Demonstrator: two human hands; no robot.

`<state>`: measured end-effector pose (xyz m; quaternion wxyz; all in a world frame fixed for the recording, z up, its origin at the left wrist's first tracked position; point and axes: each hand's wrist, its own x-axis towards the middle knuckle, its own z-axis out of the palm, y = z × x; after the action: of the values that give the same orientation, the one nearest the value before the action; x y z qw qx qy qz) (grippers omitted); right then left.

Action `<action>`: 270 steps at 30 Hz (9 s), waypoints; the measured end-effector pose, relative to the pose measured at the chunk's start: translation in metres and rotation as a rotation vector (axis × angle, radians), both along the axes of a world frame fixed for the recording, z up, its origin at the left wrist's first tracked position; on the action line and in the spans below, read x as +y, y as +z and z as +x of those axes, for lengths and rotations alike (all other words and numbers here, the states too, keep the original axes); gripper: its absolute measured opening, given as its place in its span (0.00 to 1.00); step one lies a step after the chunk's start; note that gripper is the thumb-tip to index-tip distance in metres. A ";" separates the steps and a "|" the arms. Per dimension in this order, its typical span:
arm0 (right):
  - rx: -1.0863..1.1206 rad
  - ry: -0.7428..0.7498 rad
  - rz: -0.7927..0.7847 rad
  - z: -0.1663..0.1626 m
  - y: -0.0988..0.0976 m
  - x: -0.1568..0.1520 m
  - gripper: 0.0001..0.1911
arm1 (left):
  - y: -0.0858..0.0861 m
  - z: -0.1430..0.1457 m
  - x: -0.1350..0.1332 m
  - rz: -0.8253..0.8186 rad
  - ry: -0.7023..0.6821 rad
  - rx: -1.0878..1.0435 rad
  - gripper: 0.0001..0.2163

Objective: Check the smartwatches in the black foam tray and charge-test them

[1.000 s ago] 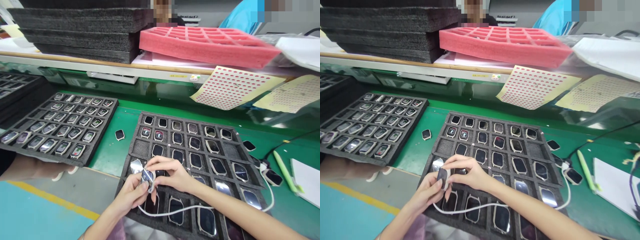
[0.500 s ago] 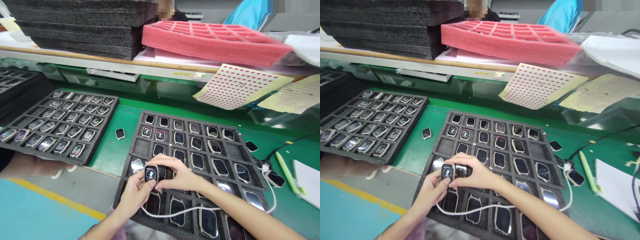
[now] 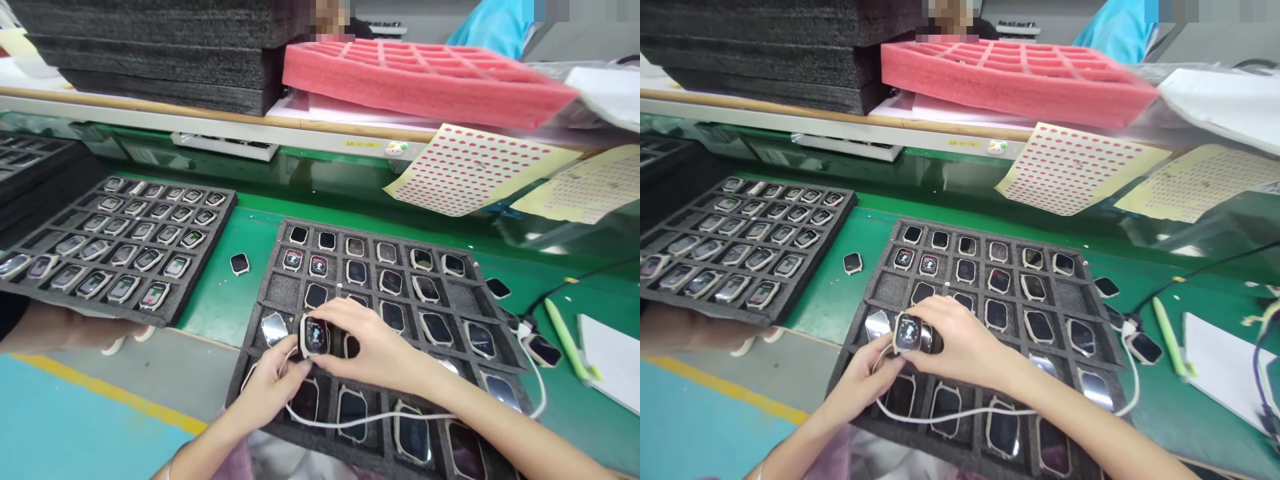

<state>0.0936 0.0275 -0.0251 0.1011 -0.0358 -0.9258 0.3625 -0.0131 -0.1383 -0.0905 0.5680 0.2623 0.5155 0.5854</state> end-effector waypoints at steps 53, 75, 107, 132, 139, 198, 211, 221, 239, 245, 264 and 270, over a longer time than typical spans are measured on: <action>0.082 0.179 -0.639 -0.007 -0.036 -0.005 0.16 | -0.004 -0.003 -0.004 0.114 0.046 -0.203 0.15; 0.069 0.216 -0.495 -0.004 -0.028 -0.001 0.28 | 0.003 0.001 -0.003 0.047 0.153 -0.061 0.12; -0.220 -0.184 0.451 -0.028 -0.031 0.020 0.15 | 0.028 -0.018 0.028 -0.013 -0.104 0.090 0.16; 0.096 0.016 -0.020 0.011 -0.038 0.004 0.23 | 0.013 -0.005 0.040 -0.031 -0.055 0.098 0.16; 0.181 0.034 -0.224 0.009 -0.044 0.005 0.24 | 0.009 -0.010 0.034 -0.009 -0.091 0.105 0.15; 0.163 0.023 0.047 0.012 -0.022 0.016 0.23 | 0.004 -0.008 0.031 0.034 -0.161 0.132 0.17; -0.217 -0.092 0.457 0.009 -0.013 0.038 0.22 | -0.001 -0.010 0.029 -0.078 -0.174 0.133 0.16; -0.255 -0.264 0.512 0.032 -0.020 0.044 0.19 | 0.026 -0.007 0.058 0.018 -0.316 0.113 0.13; 0.090 -0.076 0.296 0.054 -0.037 0.028 0.20 | 0.017 0.017 0.078 0.030 -0.229 0.114 0.17; 0.120 -0.075 0.095 0.053 -0.038 0.022 0.22 | 0.015 0.014 0.073 0.025 -0.273 0.082 0.14; 0.163 -0.108 0.009 0.058 -0.039 0.014 0.23 | 0.006 0.010 0.065 0.022 -0.371 0.140 0.17; 0.172 -0.118 0.055 0.059 -0.039 0.013 0.24 | 0.003 0.010 0.064 0.036 -0.376 0.180 0.19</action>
<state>0.1524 0.0405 -0.0644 0.2023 -0.0562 -0.9196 0.3320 -0.0030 -0.0742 -0.0872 0.6143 0.4151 0.4957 0.4524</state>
